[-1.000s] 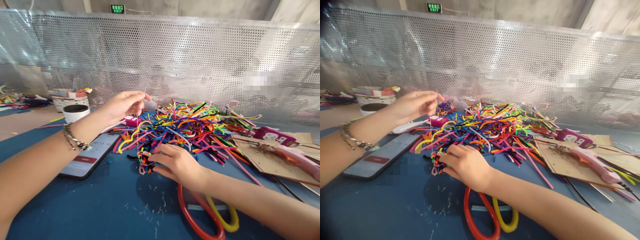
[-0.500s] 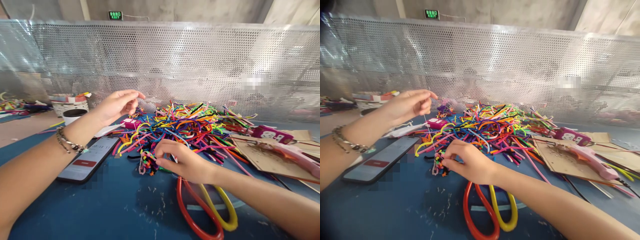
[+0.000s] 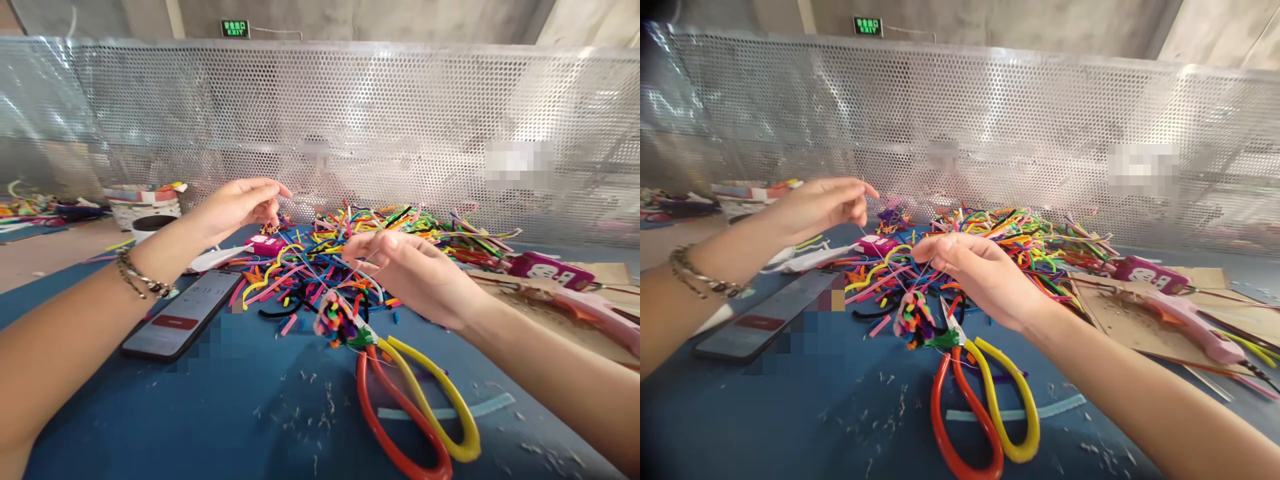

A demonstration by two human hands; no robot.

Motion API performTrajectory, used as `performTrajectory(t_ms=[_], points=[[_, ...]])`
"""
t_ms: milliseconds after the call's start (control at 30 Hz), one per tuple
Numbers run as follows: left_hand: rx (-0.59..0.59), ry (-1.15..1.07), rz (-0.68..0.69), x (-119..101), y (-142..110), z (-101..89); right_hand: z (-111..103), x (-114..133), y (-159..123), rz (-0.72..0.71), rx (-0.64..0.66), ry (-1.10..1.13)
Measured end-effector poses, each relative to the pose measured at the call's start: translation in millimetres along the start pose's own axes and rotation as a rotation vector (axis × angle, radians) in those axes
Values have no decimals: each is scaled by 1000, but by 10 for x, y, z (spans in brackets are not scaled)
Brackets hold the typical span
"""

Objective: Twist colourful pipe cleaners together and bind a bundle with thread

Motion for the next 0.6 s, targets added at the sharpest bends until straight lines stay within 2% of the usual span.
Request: performTrajectory(t_ms=[167,300,400,600], points=[[34,48,23,-42,-19,16,-27,171,3,-94,-12,-30],[114,65,25,-94,-52,39,-131,318,-30,27,35,-153],[117,74,9,-131,-75,16,-253,388,-76,122,69,-254],[92,51,-21,-132,-73,-8,-500,387,-85,143,63,-225]])
Point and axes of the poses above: each hand's wrist, its own y-axis towards the middle knuckle, its own z-axis out of the palm, x = y × z, the point moved 6 cm from there along y, towards the middle knuckle, and after that the axes turned 6 degrees about x, right-handed, at the moved point
